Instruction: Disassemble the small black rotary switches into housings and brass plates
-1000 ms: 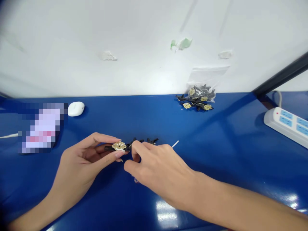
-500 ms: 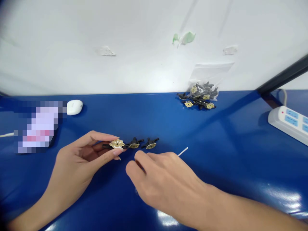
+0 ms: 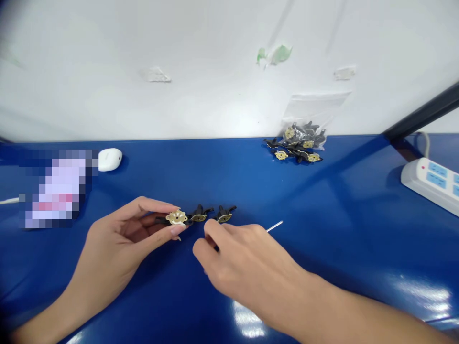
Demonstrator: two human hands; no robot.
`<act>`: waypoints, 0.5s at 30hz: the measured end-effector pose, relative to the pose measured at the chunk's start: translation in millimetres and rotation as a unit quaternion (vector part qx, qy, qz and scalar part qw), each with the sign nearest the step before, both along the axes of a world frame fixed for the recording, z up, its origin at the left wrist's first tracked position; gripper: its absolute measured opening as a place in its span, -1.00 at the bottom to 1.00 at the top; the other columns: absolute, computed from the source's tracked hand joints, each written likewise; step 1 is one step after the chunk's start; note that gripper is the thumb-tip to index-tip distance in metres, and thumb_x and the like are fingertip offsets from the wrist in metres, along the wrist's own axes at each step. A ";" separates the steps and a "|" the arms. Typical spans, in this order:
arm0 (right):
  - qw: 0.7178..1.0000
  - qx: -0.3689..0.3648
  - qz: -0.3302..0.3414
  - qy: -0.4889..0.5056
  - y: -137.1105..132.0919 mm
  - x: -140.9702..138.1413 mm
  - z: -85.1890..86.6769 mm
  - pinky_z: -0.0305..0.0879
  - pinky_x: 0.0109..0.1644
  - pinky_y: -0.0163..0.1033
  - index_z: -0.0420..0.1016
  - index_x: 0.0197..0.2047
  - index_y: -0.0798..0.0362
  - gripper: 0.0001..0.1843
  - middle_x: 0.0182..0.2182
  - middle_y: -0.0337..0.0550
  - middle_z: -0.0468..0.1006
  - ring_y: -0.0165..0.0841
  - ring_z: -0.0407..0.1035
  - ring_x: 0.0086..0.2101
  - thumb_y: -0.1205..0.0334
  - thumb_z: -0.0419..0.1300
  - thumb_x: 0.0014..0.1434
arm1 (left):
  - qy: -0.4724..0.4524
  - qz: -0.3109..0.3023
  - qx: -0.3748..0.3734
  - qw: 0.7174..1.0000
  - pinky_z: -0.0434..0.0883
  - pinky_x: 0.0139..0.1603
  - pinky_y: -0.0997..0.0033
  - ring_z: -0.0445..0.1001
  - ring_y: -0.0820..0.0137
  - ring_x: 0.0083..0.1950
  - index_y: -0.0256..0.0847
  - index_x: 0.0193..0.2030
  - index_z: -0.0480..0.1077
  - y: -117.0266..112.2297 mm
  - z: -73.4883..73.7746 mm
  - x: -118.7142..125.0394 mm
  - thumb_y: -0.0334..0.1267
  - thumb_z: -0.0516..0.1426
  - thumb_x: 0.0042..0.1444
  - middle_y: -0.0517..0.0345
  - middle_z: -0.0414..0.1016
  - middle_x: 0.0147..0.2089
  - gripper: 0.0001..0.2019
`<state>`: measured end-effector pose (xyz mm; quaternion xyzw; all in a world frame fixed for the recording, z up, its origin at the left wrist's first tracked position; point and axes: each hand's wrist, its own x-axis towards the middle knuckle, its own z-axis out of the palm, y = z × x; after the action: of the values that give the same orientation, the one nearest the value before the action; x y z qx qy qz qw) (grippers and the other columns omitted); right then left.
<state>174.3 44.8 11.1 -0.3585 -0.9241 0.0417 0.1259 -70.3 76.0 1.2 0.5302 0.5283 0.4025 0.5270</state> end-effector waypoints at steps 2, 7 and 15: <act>0.996 -0.059 -0.024 0.055 4.0 9.2 7.0 0.18 -0.47 -0.11 0.68 0.03 0.01 -0.78 -0.22 -0.18 0.62 -0.31 0.43 -0.46 0.44 0.23 0.51 | -0.004 -0.011 0.002 1.000 0.74 -0.11 0.45 0.80 0.29 -0.16 -0.10 -0.12 0.74 -0.6 -0.8 0.1 -0.24 0.59 0.17 0.16 0.82 -0.16 -0.80; 0.945 -0.129 -0.143 0.264 8.3 32.1 22.4 0.29 -0.34 -0.20 0.68 0.16 -0.14 -0.77 -0.28 -0.28 0.57 -0.40 0.36 -0.44 0.29 0.23 0.61 | -0.015 -0.065 0.015 0.998 0.74 0.01 0.41 0.79 0.31 -0.12 -0.08 -0.14 0.73 -5.0 -3.0 -0.5 -0.33 0.57 0.19 0.18 0.81 -0.14 -0.82; 0.771 -0.109 -0.283 0.560 9.7 25.4 33.2 0.18 -0.41 -0.08 0.83 -0.22 -0.06 -0.63 -0.40 -0.13 0.62 -0.30 0.42 -0.43 0.19 0.21 0.57 | 0.014 -0.116 0.007 0.993 0.73 0.01 0.44 0.78 0.33 -0.11 -0.01 -0.13 0.75 -9.9 -4.7 1.2 -0.35 0.54 0.23 0.20 0.81 -0.12 -0.84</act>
<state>199.7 54.5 44.4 -0.5285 -0.5359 0.2976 0.5873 -69.1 66.1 -3.5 0.5971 0.4674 0.3349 0.5592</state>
